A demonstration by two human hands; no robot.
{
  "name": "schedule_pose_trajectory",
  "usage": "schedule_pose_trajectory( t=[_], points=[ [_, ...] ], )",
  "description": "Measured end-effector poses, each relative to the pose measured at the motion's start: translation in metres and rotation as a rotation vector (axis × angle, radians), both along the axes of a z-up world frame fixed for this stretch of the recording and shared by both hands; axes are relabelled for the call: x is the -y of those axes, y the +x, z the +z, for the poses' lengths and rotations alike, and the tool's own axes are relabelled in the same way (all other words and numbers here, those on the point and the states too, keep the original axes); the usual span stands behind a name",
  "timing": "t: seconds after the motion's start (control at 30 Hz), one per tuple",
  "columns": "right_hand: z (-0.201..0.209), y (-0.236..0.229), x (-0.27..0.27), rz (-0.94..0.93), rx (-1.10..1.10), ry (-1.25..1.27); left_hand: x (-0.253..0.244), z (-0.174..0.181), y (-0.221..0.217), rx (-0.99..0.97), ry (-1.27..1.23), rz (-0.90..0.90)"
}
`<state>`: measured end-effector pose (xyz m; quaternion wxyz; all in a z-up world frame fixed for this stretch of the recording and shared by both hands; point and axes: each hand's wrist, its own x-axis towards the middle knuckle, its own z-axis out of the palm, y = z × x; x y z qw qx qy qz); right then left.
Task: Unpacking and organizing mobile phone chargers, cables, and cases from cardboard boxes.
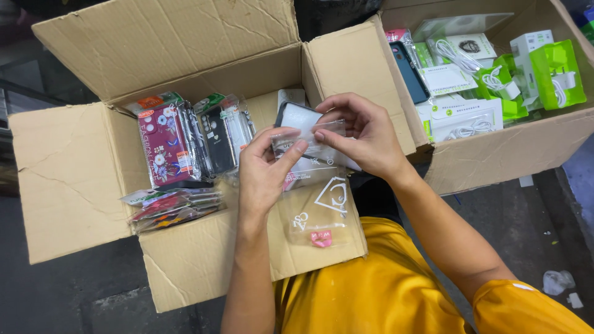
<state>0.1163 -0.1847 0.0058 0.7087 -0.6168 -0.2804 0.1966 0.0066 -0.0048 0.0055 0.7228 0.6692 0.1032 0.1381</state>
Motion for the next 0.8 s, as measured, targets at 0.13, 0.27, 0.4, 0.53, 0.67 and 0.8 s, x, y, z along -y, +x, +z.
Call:
schedule_pose_trajectory(
  t=[0.13, 0.27, 0.4, 0.53, 0.67, 0.8],
  points=[
    [0.006, -0.005, 0.0, -0.006, -0.015, -0.019, 0.001, -0.003, 0.002, -0.039, 0.084, 0.049],
    [0.008, -0.01, -0.006, -0.029, 0.026, -0.022, 0.002, -0.01, 0.001, -0.024, 0.051, 0.094],
    [0.008, -0.007, -0.009, -0.021, -0.015, -0.018, 0.004, -0.006, 0.001, 0.072, 0.126, 0.131],
    [0.017, -0.008, -0.01, -0.026, 0.019, -0.034, 0.007, -0.004, 0.001, 0.076, 0.098, 0.114],
    [0.021, -0.003, -0.006, 0.055, 0.033, -0.105, 0.01, 0.0, 0.003, 0.058, 0.131, 0.112],
    [0.022, -0.001, -0.004, 0.053, 0.031, -0.164, 0.011, -0.003, 0.003, 0.089, 0.132, 0.093]
  ],
)
